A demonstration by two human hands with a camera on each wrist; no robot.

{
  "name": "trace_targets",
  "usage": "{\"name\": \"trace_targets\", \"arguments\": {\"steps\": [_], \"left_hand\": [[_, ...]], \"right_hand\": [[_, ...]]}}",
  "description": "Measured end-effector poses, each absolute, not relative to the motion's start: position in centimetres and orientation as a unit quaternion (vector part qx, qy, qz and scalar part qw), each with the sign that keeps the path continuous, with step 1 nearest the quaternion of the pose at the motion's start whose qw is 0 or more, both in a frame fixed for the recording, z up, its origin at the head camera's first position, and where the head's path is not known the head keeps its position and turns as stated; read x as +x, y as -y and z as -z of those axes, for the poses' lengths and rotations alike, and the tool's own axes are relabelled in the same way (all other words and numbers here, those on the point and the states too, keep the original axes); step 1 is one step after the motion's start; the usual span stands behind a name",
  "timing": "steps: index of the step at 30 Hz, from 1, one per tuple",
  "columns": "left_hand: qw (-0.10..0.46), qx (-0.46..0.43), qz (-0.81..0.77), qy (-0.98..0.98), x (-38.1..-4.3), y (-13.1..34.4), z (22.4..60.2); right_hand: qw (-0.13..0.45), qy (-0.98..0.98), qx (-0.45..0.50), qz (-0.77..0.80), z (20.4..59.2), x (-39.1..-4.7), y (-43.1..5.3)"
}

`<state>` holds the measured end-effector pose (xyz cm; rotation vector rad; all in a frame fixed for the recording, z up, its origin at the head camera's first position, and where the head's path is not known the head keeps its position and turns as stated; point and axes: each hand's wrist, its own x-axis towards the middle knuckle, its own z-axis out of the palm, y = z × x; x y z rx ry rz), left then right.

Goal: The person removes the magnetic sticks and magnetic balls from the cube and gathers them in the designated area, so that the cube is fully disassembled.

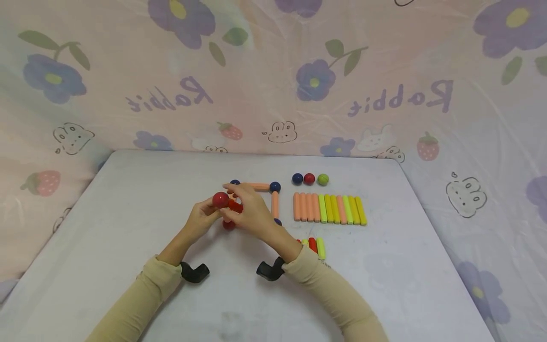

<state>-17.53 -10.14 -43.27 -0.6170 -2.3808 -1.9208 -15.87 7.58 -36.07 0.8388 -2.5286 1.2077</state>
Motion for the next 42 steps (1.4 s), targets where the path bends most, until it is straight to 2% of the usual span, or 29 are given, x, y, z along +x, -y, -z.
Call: {"name": "trace_targets", "arguments": {"steps": [18, 27, 42], "left_hand": [[0.019, -0.207, 0.612, 0.763, -17.5, 10.21, 43.25], [0.029, -0.216, 0.61, 0.762, -17.31, 10.17, 43.1], [0.031, -0.223, 0.599, 0.769, -17.31, 10.06, 42.64]], "right_hand": [[0.12, 0.875, 0.283, -0.374, 36.13, -15.75, -6.67], [0.147, 0.882, 0.276, -0.354, 36.31, -15.6, -6.59], [0.145, 0.867, 0.233, -0.416, 36.97, -15.41, -6.85]]}}
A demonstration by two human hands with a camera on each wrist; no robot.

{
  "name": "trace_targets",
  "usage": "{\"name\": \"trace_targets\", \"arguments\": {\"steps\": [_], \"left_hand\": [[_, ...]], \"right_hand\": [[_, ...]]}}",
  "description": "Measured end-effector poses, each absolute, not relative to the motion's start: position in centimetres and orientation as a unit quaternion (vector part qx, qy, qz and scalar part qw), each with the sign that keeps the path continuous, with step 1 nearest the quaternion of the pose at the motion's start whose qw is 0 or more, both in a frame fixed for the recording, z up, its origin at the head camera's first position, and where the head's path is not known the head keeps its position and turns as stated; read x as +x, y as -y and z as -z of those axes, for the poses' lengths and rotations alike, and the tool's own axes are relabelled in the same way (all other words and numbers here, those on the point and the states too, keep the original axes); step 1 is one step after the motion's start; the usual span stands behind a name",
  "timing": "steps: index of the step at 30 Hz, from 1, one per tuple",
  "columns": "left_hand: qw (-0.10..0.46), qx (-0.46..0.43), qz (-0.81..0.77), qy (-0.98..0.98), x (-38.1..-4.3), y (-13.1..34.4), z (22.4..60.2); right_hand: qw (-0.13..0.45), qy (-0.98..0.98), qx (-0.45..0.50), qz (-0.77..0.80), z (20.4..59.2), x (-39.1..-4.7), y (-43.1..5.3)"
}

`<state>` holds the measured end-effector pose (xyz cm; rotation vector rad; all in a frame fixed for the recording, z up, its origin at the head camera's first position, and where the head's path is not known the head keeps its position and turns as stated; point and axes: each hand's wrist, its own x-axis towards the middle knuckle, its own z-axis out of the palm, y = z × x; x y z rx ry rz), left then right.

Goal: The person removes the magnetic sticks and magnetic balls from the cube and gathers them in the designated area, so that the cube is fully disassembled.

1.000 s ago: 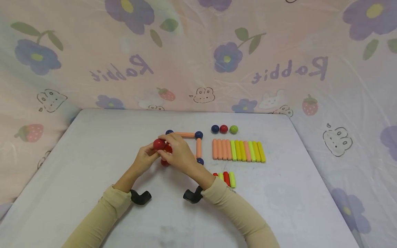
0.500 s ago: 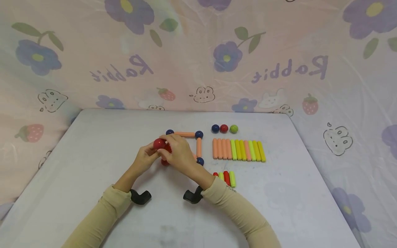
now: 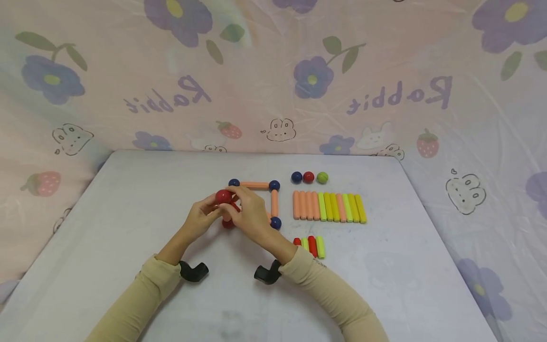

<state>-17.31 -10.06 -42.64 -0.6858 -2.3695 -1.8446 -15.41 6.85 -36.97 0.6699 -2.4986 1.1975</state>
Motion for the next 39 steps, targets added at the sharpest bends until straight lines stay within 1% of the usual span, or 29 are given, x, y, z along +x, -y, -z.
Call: {"name": "trace_targets", "arguments": {"steps": [6, 13, 18, 22, 30, 34, 39], "left_hand": [[0.03, -0.222, 0.591, 0.775, -17.4, 10.1, 42.7], [0.015, -0.208, 0.592, 0.779, -17.2, 10.2, 42.4], [0.006, -0.193, 0.597, 0.779, -17.2, 10.3, 42.5], [0.002, -0.184, 0.593, 0.784, -17.1, 10.3, 42.6], [-0.01, -0.179, 0.596, 0.783, -16.9, 10.3, 42.4], [-0.012, -0.179, 0.597, 0.782, -16.9, 10.3, 42.5], [-0.009, -0.181, 0.591, 0.786, -17.0, 10.3, 42.6]], "right_hand": [[0.128, 0.853, 0.223, -0.455, 37.0, -15.5, -7.2], [0.127, 0.832, 0.209, -0.497, 35.7, -16.0, -8.2], [0.115, 0.828, 0.196, -0.512, 35.7, -16.3, -9.4], [0.096, 0.823, 0.163, -0.535, 36.0, -16.6, -10.8], [0.036, 0.841, 0.099, -0.531, 36.5, -17.1, -14.4], [0.03, 0.841, 0.08, -0.535, 36.7, -17.8, -16.5], [0.043, 0.84, 0.065, -0.536, 37.0, -18.7, -18.9]]}}
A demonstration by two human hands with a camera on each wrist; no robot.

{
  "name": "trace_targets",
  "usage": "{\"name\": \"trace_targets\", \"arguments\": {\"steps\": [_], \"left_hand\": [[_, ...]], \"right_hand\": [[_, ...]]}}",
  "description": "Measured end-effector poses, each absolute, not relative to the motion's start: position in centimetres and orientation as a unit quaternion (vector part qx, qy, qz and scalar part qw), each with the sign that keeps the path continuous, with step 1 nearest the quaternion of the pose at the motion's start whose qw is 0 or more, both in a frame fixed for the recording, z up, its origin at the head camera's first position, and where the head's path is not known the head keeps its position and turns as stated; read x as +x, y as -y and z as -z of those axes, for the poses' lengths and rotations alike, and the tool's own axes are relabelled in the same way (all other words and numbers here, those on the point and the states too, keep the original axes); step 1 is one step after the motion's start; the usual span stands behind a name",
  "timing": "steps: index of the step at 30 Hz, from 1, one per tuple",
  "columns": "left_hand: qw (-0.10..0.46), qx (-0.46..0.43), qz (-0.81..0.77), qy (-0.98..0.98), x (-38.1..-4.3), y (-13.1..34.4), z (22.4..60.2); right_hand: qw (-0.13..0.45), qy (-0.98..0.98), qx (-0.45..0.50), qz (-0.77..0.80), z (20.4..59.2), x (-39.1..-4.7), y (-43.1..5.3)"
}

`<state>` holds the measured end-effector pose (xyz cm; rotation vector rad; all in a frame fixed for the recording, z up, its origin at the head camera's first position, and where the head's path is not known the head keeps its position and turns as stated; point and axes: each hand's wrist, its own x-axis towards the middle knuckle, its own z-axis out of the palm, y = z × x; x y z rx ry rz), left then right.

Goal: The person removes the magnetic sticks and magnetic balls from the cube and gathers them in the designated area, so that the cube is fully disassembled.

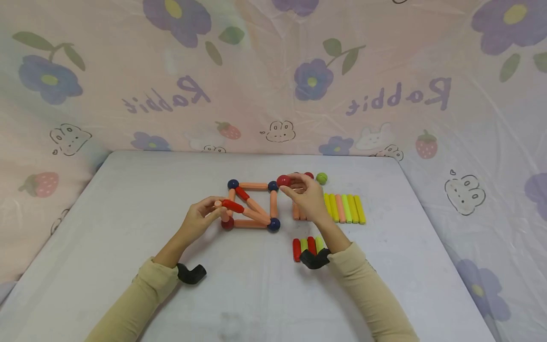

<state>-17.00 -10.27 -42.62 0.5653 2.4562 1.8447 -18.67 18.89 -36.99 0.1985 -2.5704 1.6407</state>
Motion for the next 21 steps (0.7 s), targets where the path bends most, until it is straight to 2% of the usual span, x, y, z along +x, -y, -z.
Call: {"name": "trace_targets", "arguments": {"steps": [21], "left_hand": [[0.004, 0.183, -0.588, -0.788, -16.9, 10.3, 42.7]], "right_hand": [[0.044, 0.827, -0.101, -0.551, 39.1, -22.0, -26.5]]}}
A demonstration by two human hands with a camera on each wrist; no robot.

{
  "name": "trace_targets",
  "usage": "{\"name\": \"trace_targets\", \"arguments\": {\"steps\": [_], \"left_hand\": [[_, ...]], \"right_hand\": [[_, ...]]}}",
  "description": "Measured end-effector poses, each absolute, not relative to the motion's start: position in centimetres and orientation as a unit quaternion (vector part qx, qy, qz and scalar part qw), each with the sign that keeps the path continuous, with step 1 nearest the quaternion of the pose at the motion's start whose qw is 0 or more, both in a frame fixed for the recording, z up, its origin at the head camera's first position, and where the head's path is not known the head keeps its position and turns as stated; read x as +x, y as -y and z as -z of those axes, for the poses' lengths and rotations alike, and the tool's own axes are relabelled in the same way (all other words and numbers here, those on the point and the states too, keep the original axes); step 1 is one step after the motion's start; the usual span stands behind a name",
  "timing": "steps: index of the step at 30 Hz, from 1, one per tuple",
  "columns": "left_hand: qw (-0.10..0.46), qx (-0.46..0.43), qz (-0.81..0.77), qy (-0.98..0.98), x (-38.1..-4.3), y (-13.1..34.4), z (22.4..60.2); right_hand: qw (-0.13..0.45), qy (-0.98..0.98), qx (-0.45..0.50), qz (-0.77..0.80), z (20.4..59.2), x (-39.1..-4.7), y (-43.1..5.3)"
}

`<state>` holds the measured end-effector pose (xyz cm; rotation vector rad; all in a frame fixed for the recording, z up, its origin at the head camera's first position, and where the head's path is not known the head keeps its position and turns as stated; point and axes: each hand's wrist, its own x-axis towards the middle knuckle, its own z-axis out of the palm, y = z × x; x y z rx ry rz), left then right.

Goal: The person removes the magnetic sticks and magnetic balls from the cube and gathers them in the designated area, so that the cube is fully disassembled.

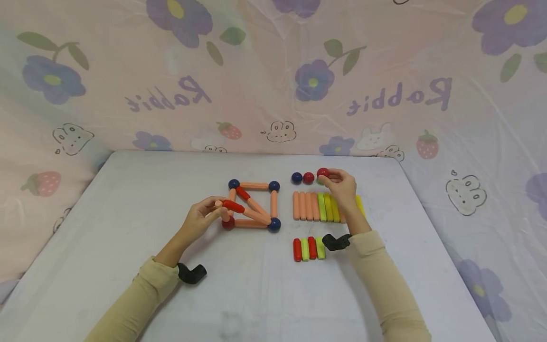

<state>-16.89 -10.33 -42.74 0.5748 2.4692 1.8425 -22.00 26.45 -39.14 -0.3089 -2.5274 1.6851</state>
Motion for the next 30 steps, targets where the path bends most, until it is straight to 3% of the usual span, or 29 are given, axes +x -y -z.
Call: {"name": "trace_targets", "arguments": {"steps": [12, 30], "left_hand": [[0.001, 0.183, -0.589, -0.787, -16.8, 10.3, 42.9], [-0.005, 0.179, -0.587, -0.789, -16.9, 10.3, 42.9]], "right_hand": [[0.036, 0.838, -0.211, -0.502, 41.0, -24.2, -28.5], [-0.003, 0.856, -0.245, -0.456, 42.8, -26.6, -30.2]]}}
